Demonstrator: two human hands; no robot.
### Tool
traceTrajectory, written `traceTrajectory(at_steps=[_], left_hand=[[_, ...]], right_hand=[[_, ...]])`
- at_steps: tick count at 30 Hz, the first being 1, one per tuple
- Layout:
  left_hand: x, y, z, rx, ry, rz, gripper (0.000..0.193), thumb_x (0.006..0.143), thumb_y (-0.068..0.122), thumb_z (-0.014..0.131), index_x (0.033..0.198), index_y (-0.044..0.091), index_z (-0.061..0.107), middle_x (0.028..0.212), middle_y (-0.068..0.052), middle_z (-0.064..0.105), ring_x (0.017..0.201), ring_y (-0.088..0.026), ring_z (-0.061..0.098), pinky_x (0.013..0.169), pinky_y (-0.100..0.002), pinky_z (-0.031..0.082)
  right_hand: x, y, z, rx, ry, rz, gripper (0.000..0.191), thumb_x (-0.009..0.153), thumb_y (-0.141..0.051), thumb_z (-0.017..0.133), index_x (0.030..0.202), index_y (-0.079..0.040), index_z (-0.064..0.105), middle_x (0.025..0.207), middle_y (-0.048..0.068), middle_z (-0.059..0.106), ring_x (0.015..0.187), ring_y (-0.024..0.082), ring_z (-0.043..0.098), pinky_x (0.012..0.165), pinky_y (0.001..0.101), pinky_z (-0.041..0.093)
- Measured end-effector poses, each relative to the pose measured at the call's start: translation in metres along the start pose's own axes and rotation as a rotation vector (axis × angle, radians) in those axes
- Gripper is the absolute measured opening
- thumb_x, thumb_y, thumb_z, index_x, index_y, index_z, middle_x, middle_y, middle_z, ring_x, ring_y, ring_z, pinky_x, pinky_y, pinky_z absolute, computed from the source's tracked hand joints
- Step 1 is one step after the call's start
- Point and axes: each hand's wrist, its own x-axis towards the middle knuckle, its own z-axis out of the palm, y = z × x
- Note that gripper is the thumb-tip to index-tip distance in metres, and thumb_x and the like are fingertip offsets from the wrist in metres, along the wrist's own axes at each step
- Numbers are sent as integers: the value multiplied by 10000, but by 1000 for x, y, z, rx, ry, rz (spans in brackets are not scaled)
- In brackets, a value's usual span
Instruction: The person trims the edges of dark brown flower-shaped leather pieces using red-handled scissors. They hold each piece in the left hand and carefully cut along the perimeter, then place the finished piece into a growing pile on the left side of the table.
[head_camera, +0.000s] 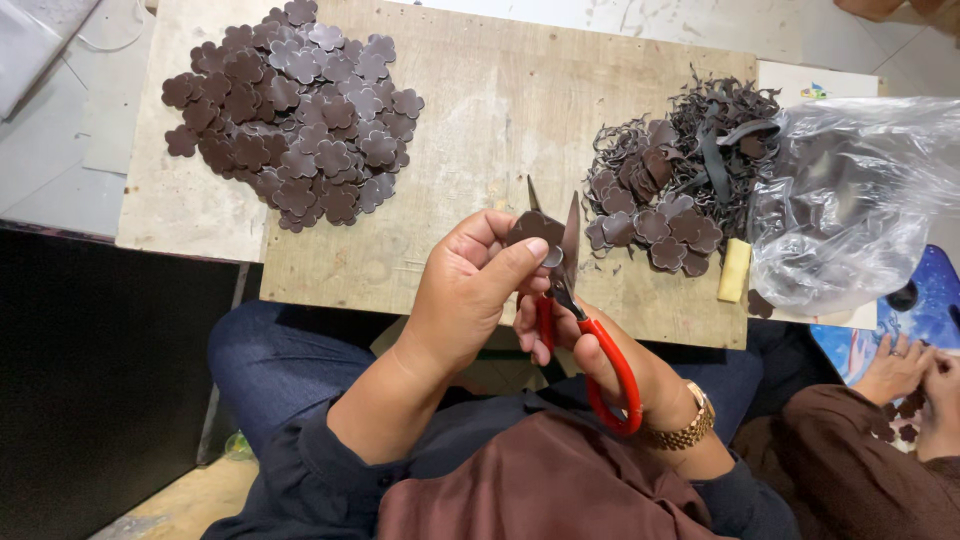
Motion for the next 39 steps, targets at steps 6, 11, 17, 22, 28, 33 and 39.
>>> traceTrajectory(at_steps=[6, 11, 17, 22, 28, 33, 39], left_hand=[[-3, 8, -1, -3, -64, -30, 116, 1004, 85, 625, 1042, -17, 585, 802, -88, 652, 550, -161, 633, 482, -325, 572], [-3, 7, 1, 28, -71, -63, 115, 1009, 78, 623, 1030, -26, 579, 802, -97, 657, 549, -171, 639, 478, -318, 561], [-2, 15, 1, 2, -55, -31, 137, 1026, 116, 609, 1008, -16, 578, 786, -93, 651, 522, -171, 626, 454, -322, 559], [-3, 19, -2, 10, -40, -73, 139, 1004, 124, 607, 985, -12, 591, 764, -82, 644, 504, -176, 630, 447, -340, 560], [-1, 19, -1, 19, -15, -51, 117, 1039, 93, 619, 1028, -23, 625, 809, -87, 642, 619, -151, 623, 567, -307, 538], [-2, 24, 3, -39, -4, -135, 128, 974, 130, 606, 934, 8, 608, 737, -75, 652, 511, -175, 626, 465, -335, 556], [0, 13, 2, 4, -13, -99, 124, 988, 112, 628, 932, 2, 635, 762, -69, 654, 573, -154, 620, 544, -307, 539]], right_hand=[[3, 7, 5, 11, 91, -23, 839, 985, -735, 460, 1359, 17, 448, 1099, 92, 565, 919, 166, 537, 855, 320, 479], [5, 12, 1, -24, 85, -44, 810, 1015, -728, 448, 1341, 13, 470, 1086, 93, 572, 918, 160, 542, 872, 309, 479], [6, 4, 3, -14, 97, -3, 799, 1004, -694, 455, 1379, 11, 458, 1089, 84, 566, 890, 153, 529, 853, 309, 477], [6, 5, 7, 30, 134, -6, 767, 1014, -670, 464, 1355, 16, 461, 1076, 69, 544, 920, 156, 519, 814, 308, 474], [5, 2, 8, 91, 70, 5, 740, 1070, -663, 472, 1306, 37, 512, 1040, 36, 481, 905, 136, 453, 813, 293, 442], [6, -10, 6, 36, 26, -7, 800, 980, -721, 475, 1327, 0, 464, 1096, 43, 526, 920, 144, 501, 821, 288, 460], [4, -12, 8, 71, 46, -14, 750, 1010, -697, 469, 1287, 0, 491, 1004, 29, 480, 852, 128, 457, 761, 278, 439]])
